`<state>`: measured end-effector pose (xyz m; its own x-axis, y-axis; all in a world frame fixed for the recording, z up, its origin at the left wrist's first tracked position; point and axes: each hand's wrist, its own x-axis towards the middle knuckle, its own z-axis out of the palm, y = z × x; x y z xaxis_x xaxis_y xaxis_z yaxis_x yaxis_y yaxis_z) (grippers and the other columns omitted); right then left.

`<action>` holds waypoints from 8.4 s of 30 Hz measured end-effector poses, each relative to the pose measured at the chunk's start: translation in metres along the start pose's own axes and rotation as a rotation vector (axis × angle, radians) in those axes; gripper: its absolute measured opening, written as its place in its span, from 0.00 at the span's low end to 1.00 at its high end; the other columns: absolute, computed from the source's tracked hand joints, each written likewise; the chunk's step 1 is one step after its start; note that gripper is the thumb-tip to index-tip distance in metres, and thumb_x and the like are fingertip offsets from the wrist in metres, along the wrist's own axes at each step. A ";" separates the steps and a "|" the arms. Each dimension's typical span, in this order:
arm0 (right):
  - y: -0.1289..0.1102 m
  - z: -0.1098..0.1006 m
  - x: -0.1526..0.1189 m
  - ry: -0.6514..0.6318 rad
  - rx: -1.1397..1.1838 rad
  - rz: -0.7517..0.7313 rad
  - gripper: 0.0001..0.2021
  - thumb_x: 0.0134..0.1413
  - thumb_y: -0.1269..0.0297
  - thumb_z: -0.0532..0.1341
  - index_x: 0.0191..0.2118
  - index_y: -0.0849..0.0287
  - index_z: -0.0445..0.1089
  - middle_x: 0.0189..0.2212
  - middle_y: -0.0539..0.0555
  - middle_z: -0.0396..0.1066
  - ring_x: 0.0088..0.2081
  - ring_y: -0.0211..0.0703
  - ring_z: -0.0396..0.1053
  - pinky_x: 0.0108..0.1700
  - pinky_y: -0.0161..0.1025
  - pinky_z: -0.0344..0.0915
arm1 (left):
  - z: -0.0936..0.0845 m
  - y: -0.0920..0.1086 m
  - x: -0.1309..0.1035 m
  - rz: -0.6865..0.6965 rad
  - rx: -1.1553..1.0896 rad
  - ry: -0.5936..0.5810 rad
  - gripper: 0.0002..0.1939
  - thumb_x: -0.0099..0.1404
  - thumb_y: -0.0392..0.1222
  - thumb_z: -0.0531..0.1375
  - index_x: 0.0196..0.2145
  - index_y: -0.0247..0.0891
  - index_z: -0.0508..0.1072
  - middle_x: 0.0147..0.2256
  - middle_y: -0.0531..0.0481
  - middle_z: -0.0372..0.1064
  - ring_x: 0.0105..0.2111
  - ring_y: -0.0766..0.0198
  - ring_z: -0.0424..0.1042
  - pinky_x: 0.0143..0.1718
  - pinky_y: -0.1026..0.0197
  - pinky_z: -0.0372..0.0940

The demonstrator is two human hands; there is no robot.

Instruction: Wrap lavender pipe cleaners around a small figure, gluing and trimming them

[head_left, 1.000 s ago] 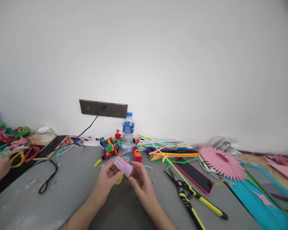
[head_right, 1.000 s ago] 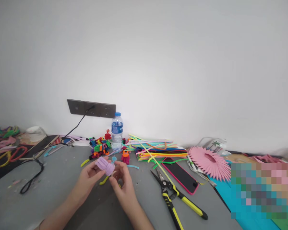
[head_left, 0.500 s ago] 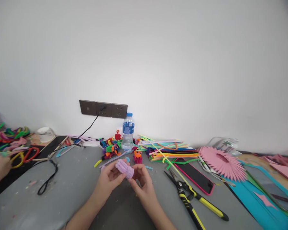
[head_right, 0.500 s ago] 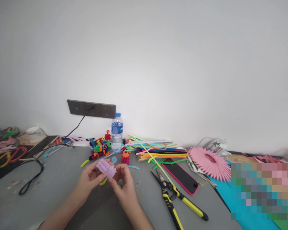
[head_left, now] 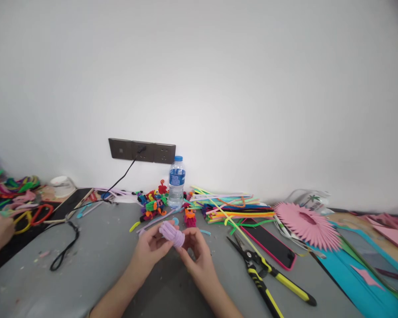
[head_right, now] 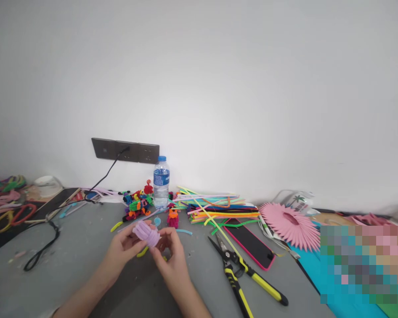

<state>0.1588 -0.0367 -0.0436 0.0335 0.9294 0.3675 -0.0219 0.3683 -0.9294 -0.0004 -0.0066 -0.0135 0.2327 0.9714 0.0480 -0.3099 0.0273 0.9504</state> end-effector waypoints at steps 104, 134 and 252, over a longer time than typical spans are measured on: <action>0.001 0.000 -0.003 0.002 -0.089 0.043 0.11 0.58 0.61 0.62 0.43 0.56 0.62 0.28 0.48 0.66 0.29 0.41 0.65 0.33 0.35 0.62 | -0.005 -0.003 0.003 0.021 0.080 -0.059 0.24 0.52 0.48 0.72 0.45 0.36 0.79 0.51 0.38 0.77 0.50 0.47 0.76 0.53 0.51 0.71; 0.004 0.000 -0.001 0.008 -0.077 0.024 0.11 0.57 0.59 0.63 0.42 0.57 0.64 0.26 0.48 0.66 0.28 0.41 0.65 0.31 0.36 0.62 | -0.005 -0.005 0.005 -0.008 0.060 -0.059 0.27 0.50 0.49 0.73 0.46 0.35 0.78 0.54 0.36 0.75 0.55 0.43 0.73 0.58 0.45 0.67; 0.005 0.001 -0.002 0.090 -0.071 0.034 0.16 0.55 0.58 0.65 0.47 0.57 0.66 0.30 0.51 0.72 0.27 0.40 0.67 0.30 0.34 0.65 | -0.003 -0.006 0.006 -0.001 0.163 -0.037 0.22 0.50 0.42 0.70 0.43 0.34 0.77 0.43 0.41 0.80 0.47 0.49 0.78 0.53 0.52 0.71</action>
<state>0.1572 -0.0363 -0.0491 0.1233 0.9343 0.3344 0.0457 0.3312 -0.9424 -0.0001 0.0001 -0.0197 0.2677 0.9619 0.0549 -0.1561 -0.0130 0.9877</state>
